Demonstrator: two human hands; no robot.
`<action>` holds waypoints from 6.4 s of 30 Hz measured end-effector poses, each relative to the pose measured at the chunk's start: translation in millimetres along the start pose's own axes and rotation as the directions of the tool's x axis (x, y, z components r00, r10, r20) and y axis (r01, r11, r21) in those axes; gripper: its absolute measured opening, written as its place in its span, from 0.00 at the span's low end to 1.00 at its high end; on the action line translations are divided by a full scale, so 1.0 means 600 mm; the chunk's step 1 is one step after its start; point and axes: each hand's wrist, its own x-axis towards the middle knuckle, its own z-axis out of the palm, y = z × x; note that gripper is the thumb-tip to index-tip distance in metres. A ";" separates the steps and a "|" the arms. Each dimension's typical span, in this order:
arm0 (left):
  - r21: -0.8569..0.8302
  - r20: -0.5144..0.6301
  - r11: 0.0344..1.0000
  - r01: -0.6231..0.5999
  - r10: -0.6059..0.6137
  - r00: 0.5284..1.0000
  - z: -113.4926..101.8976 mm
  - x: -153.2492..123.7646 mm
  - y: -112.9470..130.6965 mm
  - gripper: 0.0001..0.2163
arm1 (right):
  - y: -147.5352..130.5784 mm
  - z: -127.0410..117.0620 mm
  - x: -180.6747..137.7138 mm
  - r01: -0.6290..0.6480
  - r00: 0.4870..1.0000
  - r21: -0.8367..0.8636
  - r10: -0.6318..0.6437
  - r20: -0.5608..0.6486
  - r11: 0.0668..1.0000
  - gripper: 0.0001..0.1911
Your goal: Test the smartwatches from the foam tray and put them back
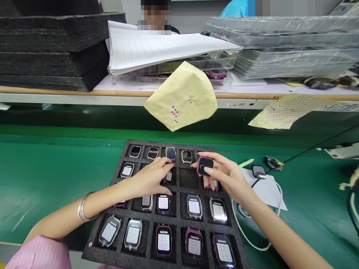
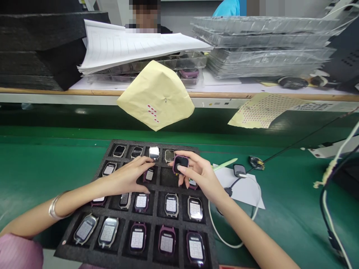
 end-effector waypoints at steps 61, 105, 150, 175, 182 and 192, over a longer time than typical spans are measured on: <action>-0.651 -0.246 0.744 0.148 -0.391 0.887 -0.076 -0.031 0.021 0.17 | 0.050 -0.047 0.123 0.051 0.993 0.118 -0.037 -0.112 0.992 0.16; -0.241 -0.371 0.966 0.091 -0.178 0.911 -0.039 -0.048 0.061 0.21 | -0.015 0.063 0.047 -0.092 0.945 0.359 -0.032 0.324 0.929 0.21; -0.319 -0.273 0.943 0.097 -0.190 0.943 -0.056 -0.052 0.070 0.16 | -0.024 0.066 0.032 -0.048 0.930 0.289 -0.063 0.362 0.956 0.20; -0.303 -0.299 0.950 0.072 -0.167 0.940 -0.058 -0.056 0.075 0.16 | -0.023 0.058 0.033 -0.015 0.925 0.266 -0.088 0.371 0.964 0.19; -0.300 -0.296 0.951 0.079 -0.172 0.940 -0.059 -0.063 0.085 0.17 | -0.029 0.058 0.028 -0.017 0.911 0.289 -0.104 0.398 0.957 0.18; -0.764 -0.104 0.619 0.182 -0.397 0.912 -0.059 -0.047 0.058 0.18 | -0.030 0.069 0.035 -0.145 0.928 0.287 0.029 0.372 0.947 0.23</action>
